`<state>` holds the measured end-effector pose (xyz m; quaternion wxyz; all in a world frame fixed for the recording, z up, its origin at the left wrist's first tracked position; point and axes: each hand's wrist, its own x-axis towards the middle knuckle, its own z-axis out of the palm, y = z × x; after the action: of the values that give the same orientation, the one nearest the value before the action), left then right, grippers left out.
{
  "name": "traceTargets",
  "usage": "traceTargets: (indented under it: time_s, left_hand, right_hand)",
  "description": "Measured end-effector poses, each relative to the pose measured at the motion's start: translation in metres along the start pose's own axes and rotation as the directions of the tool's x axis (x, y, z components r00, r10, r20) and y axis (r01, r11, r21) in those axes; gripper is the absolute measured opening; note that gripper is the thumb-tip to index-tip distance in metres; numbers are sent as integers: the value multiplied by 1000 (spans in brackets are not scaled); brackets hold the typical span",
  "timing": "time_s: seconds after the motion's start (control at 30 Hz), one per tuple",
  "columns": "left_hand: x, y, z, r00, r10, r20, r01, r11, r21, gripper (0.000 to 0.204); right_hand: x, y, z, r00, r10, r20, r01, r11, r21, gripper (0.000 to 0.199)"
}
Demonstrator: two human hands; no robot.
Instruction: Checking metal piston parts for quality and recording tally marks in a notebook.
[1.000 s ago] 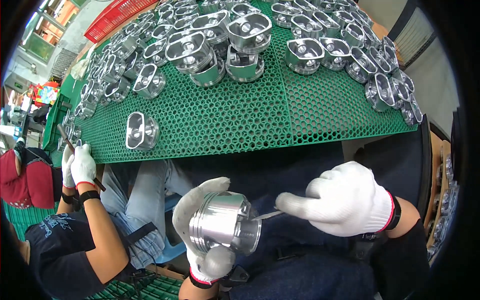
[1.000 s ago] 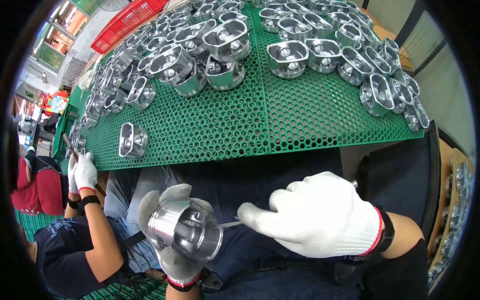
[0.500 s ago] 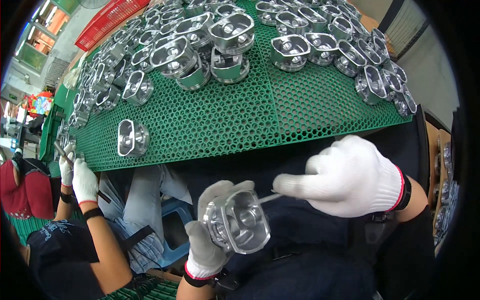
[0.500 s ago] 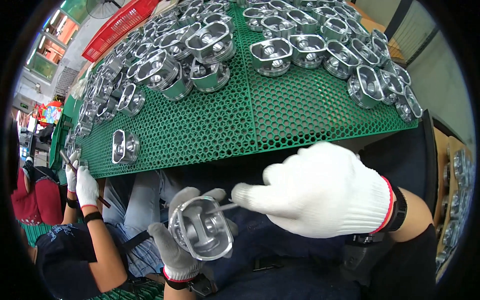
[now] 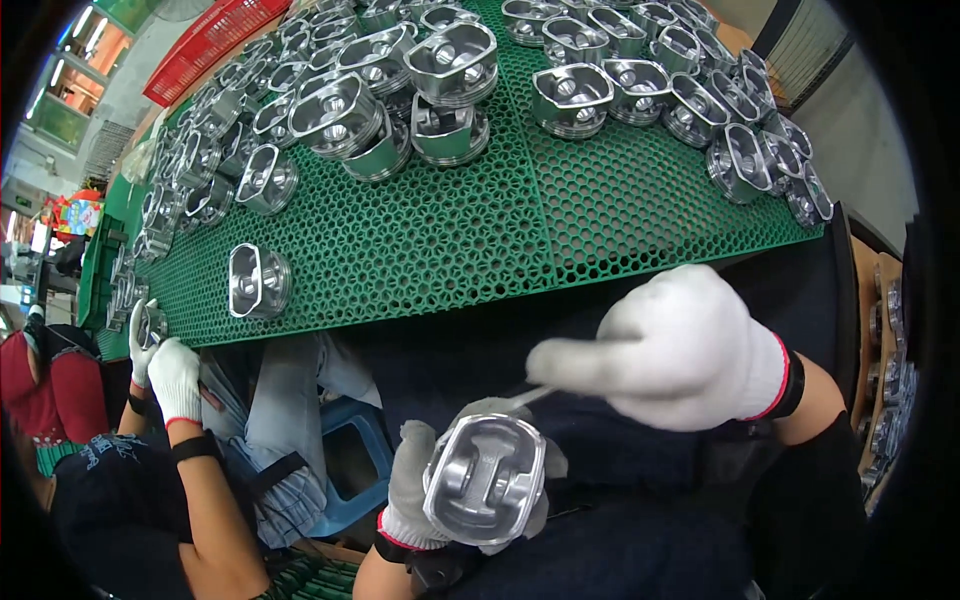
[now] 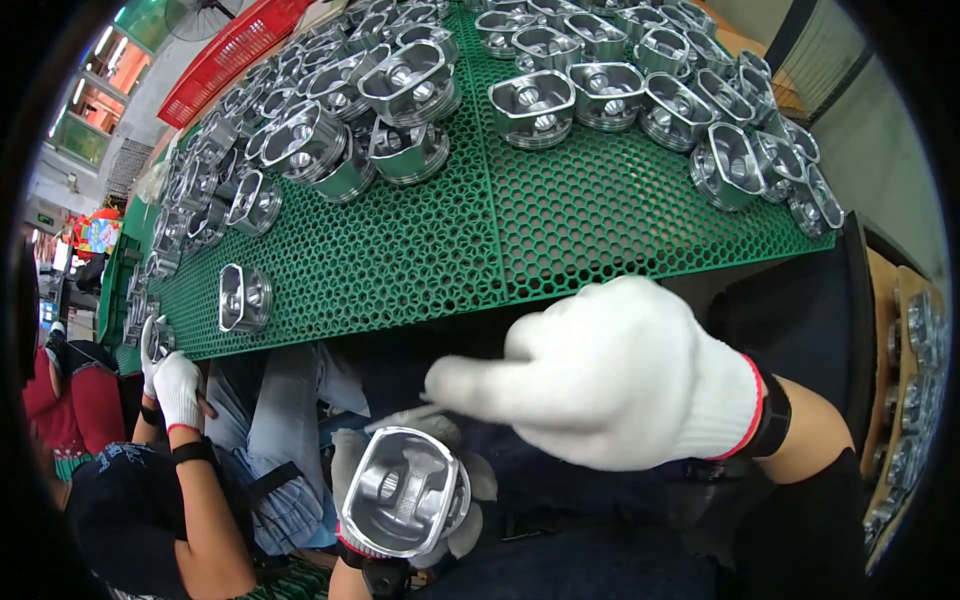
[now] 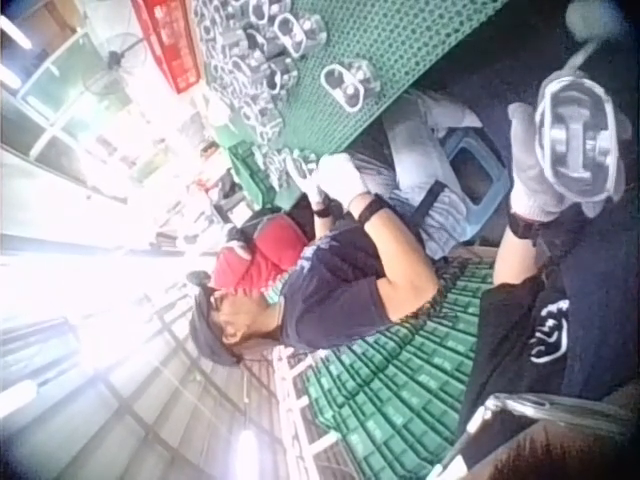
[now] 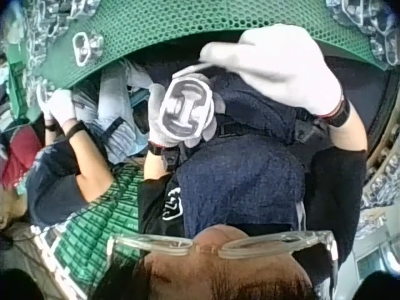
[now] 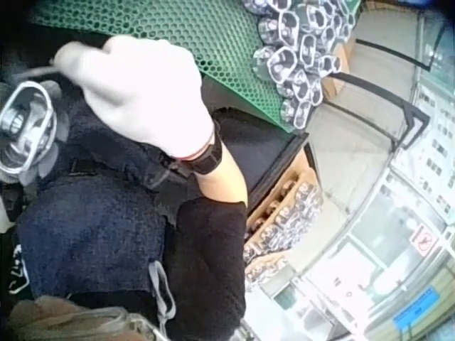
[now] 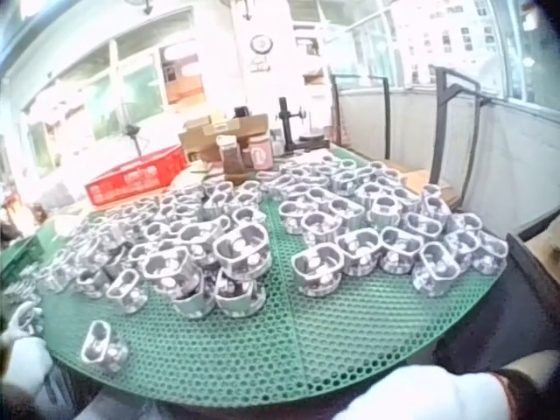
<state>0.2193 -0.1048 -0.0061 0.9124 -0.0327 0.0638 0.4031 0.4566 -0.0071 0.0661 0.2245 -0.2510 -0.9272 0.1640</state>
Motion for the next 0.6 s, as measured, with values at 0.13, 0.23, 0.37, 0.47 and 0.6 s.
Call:
traceTargets:
  time_s: [0.13,0.23,0.37,0.47,0.6]
  left_hand:
    - [4,-1,7,1000,-18,-4,18,999,-40,93]
    - [3,1,14,1000,22,-13,-22,1000,2,96]
    - [3,5,19,998,56,-5,-56,998,-10,97]
    - [4,9,19,994,110,-5,-109,991,72,94]
    - [3,12,23,977,212,22,-208,926,315,95]
  right_hand:
    - [-3,21,10,972,195,-133,-155,951,267,33]
    - [2,28,14,872,485,-69,-350,716,604,33]
    - [5,40,16,638,759,129,-545,326,773,34]
    - [2,45,22,585,802,121,-529,263,807,35]
    - [-6,25,31,856,516,-17,-390,668,634,34]
